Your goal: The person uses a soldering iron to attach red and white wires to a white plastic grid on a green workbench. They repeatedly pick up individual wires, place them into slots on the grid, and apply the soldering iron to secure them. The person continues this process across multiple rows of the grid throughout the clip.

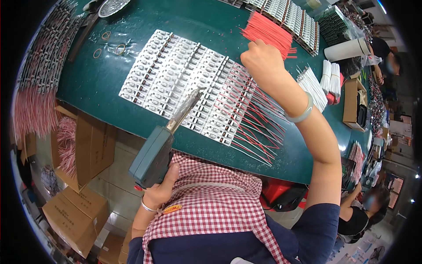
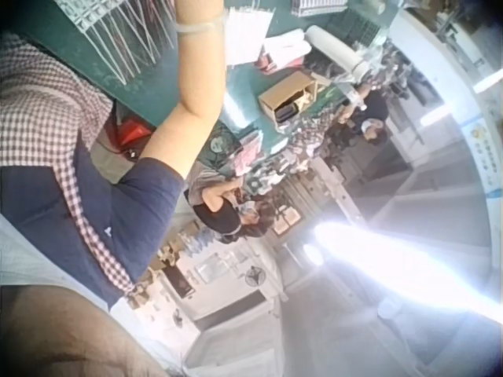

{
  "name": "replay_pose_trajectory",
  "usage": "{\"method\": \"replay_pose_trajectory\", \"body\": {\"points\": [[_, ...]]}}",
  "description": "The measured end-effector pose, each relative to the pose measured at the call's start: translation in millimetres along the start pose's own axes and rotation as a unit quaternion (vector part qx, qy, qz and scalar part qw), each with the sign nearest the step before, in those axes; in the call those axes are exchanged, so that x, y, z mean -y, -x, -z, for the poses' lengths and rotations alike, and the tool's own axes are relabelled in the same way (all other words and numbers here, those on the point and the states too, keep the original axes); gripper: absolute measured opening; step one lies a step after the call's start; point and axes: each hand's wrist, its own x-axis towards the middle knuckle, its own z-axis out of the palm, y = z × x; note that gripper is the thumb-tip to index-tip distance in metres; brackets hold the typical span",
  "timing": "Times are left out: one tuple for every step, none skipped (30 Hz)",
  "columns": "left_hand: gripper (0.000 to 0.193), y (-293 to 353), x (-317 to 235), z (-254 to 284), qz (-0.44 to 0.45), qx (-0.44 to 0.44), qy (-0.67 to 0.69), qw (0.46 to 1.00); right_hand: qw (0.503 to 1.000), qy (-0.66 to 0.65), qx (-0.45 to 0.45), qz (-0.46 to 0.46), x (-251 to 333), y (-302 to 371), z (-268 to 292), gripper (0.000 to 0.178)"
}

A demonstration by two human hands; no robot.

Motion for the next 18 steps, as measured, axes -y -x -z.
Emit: {"method": "replay_pose_trajectory", "body": {"points": [[0.045,1,-3,-2,0.004,-0.01,0.013,1.0,1.0,-0.014,0.0,-0.004,3,-1,-2,0.011],[0.045,3,-4,-2,0.001,-0.016,0.023,1.0,0.998,-0.053,-0.03,-0.018,0,7,2,0.013],[0.045,4,-5,-2,0.005,-0.02,0.03,0.999,0.994,-0.086,-0.068,-0.027,-1,15,3,0.015],[0.045,5,-6,-1,0.009,-0.025,0.038,0.999,0.987,-0.118,-0.104,-0.035,-2,24,4,0.017],[0.045,6,-7,0,0.019,-0.028,0.043,0.998,0.978,-0.15,-0.14,-0.043,1,31,6,0.019],[0.045,6,-7,1,0.026,-0.028,0.051,0.998,0.961,-0.207,-0.177,-0.049,9,43,6,0.023],[0.044,6,-4,3,0.023,-0.023,0.035,0.999,0.945,-0.251,-0.203,-0.044,22,54,6,0.022],[0.044,7,1,6,0.019,-0.017,0.019,0.999,0.927,-0.294,-0.229,-0.041,37,63,5,0.022],[0.044,9,4,8,0.016,-0.014,0.002,1.0,0.906,-0.338,-0.254,-0.035,53,71,5,0.022],[0.044,9,2,7,0.034,-0.008,-0.002,0.999,0.894,-0.364,-0.258,-0.033,68,79,7,0.022],[0.043,9,-4,6,0.051,-0.003,-0.006,0.999,0.883,-0.389,-0.262,-0.03,81,86,8,0.023],[0.043,9,-10,4,0.069,0.003,-0.012,0.998,0.868,-0.413,-0.273,-0.034,91,91,5,0.027],[0.035,7,-15,2,0.066,-0.006,-0.024,0.998,0.862,-0.418,-0.285,-0.038,100,95,0,0.029],[0.028,5,-19,-1,0.063,-0.014,-0.035,0.997,0.86,-0.423,-0.282,-0.05,107,99,-2,0.029],[0.021,4,-21,-2,0.06,-0.022,-0.048,0.997,0.857,-0.429,-0.279,-0.063,112,101,-3,0.029],[0.02,4,-20,-1,0.046,-0.02,-0.076,0.996,0.859,-0.423,-0.281,-0.065,116,101,-5,0.029],[0.02,5,-18,0,0.032,-0.018,-0.104,0.994,0.861,-0.417,-0.283,-0.066,119,101,-7,0.029],[0.02,5,-17,1,0.018,-0.013,-0.13,0.991,0.864,-0.409,-0.284,-0.07,121,102,-8,0.03]]}}
